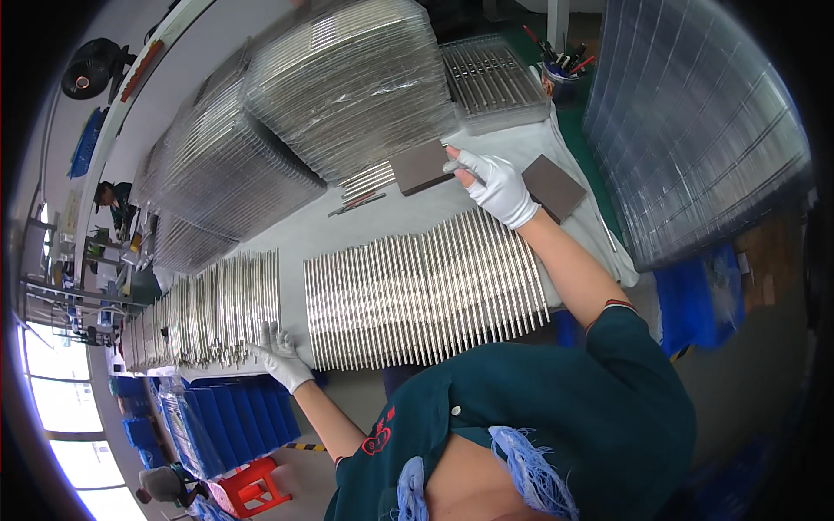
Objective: Aligning and arranging rows of thin metal rods on a workbench using an alignment block.
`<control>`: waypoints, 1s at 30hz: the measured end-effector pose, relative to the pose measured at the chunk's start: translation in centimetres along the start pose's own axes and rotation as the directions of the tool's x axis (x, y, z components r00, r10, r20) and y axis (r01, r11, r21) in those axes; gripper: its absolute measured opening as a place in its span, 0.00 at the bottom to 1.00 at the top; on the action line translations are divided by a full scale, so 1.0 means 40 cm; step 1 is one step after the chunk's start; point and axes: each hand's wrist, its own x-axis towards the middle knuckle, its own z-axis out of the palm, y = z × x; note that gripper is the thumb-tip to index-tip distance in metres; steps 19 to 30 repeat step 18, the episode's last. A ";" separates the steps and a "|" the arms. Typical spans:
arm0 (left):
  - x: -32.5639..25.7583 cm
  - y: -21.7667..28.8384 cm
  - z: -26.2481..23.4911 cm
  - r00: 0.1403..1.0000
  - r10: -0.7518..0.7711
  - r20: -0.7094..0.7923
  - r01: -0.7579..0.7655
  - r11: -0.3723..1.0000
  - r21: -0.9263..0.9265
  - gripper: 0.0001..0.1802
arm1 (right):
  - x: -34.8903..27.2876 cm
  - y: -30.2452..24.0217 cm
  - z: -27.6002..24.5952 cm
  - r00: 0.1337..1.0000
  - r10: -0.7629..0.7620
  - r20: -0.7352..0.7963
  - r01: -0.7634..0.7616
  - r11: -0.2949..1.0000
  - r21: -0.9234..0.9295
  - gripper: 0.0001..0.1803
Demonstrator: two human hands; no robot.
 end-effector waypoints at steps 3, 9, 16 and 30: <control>-0.004 0.000 0.000 1.000 0.007 0.014 -0.007 1.000 0.012 0.43 | 0.005 -0.010 -0.002 1.000 0.010 0.002 -0.010 1.000 0.019 0.20; -0.002 -0.001 0.009 1.000 0.016 0.021 -0.017 1.000 0.020 0.43 | 0.003 0.000 -0.002 1.000 0.002 0.016 -0.003 0.997 0.075 0.22; 0.047 -0.020 -0.034 0.996 -0.037 0.087 0.039 0.999 -0.024 0.42 | -0.001 0.007 0.006 1.000 -0.004 -0.008 0.004 0.997 0.077 0.22; 0.055 -0.029 -0.034 0.998 -0.023 0.051 0.023 1.000 0.004 0.42 | -0.005 0.011 0.005 1.000 -0.007 0.022 0.006 1.000 0.026 0.23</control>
